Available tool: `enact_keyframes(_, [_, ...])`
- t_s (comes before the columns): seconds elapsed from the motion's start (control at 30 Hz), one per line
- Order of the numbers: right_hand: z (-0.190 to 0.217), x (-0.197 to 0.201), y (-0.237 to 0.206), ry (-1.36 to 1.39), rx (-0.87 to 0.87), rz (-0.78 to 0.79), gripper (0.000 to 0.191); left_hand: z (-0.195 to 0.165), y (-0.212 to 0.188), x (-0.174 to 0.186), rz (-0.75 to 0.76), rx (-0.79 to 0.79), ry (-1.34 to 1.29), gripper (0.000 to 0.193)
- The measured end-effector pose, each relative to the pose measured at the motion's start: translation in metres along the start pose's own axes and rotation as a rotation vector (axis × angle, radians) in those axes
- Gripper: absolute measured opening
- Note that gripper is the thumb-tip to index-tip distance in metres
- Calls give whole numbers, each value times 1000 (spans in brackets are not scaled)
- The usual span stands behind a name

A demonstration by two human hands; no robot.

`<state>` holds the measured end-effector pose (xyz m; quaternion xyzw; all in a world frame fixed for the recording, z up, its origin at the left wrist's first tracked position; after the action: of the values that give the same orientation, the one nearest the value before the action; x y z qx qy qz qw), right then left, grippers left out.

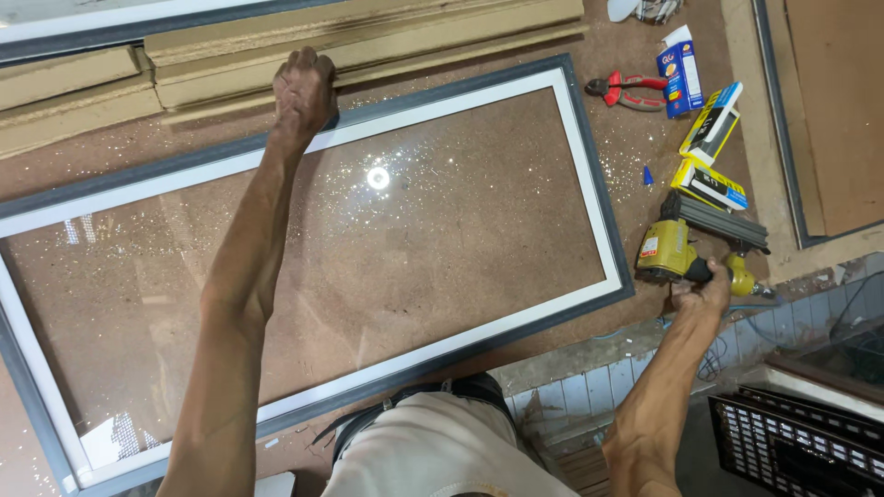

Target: The person places thin wooden strips along the edges of a window frame and secures them using a pneumatic nail gun. The person repeatedly flips the frame to work on different sides, aligning the strips and driving nails along the perimeter.

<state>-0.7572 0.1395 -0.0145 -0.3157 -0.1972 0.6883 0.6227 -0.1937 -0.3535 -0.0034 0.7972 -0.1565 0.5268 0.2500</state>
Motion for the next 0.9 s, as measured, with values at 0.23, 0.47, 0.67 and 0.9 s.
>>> enact_keyframes(0.23, [15,-18,7,203,264,353,47,22,-48,10,-79,-153,109,12])
enact_keyframes(0.47, [0,-46,-22,-85,562,516,58,32,-50,9,2,-128,-103,26])
enact_keyframes(0.67, [-8,-62,-51,-415,775,556,46,41,-39,-11,128,35,-233,19])
enact_keyframes(0.9, [-7,-66,-47,-359,777,643,51,29,-55,0,-268,-241,-227,8])
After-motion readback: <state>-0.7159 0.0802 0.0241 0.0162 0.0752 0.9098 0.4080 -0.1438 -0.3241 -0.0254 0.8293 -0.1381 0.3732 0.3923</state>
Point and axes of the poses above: each hand's wrist, its own y-axis towards the middle knuckle, its own x-axis out of the back of the hand, z = x × y, the point moved 3 cm from there along y, towards the middle knuckle, and after that the axes turned 5 degrees about -y, right-handed, at the moved point
